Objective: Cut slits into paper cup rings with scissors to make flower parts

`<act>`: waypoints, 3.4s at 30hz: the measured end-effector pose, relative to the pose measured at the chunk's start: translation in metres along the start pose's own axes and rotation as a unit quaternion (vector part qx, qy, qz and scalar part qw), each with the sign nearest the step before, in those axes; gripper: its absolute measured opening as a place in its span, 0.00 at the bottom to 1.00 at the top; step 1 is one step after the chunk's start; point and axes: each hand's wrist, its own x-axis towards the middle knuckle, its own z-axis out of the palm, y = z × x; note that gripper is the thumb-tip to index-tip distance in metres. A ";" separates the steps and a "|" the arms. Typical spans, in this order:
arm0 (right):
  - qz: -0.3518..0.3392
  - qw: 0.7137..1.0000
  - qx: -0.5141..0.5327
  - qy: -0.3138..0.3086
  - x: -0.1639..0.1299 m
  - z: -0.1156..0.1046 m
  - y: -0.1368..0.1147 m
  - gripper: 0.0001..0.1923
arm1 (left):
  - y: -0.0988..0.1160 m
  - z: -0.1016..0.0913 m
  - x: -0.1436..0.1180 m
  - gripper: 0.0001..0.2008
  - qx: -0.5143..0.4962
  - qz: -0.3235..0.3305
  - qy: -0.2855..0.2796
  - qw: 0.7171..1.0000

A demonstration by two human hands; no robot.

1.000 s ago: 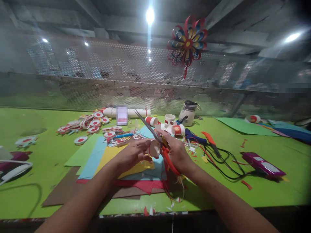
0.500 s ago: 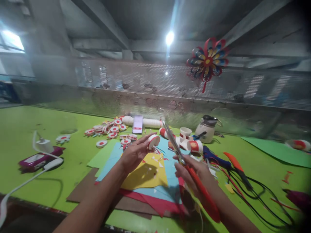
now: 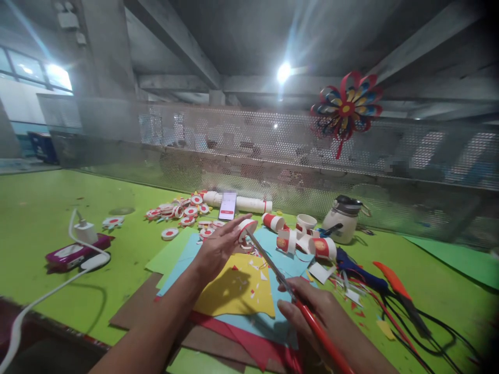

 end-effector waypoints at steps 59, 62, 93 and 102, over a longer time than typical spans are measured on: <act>-0.049 0.993 -0.092 0.056 0.001 0.000 0.005 0.17 | -0.004 -0.001 -0.001 0.18 0.090 -0.004 0.011 0.996; -0.052 0.993 -0.085 0.062 0.001 -0.001 0.003 0.16 | -0.004 -0.001 -0.001 0.18 0.095 -0.004 0.015 0.995; 0.146 0.912 0.383 -0.025 -0.020 0.000 0.012 0.26 | 0.006 -0.002 -0.003 0.16 0.028 0.000 -0.020 0.999; 0.086 0.938 0.335 -0.001 -0.016 -0.006 0.019 0.29 | 0.004 -0.003 -0.003 0.17 0.029 0.001 -0.014 0.999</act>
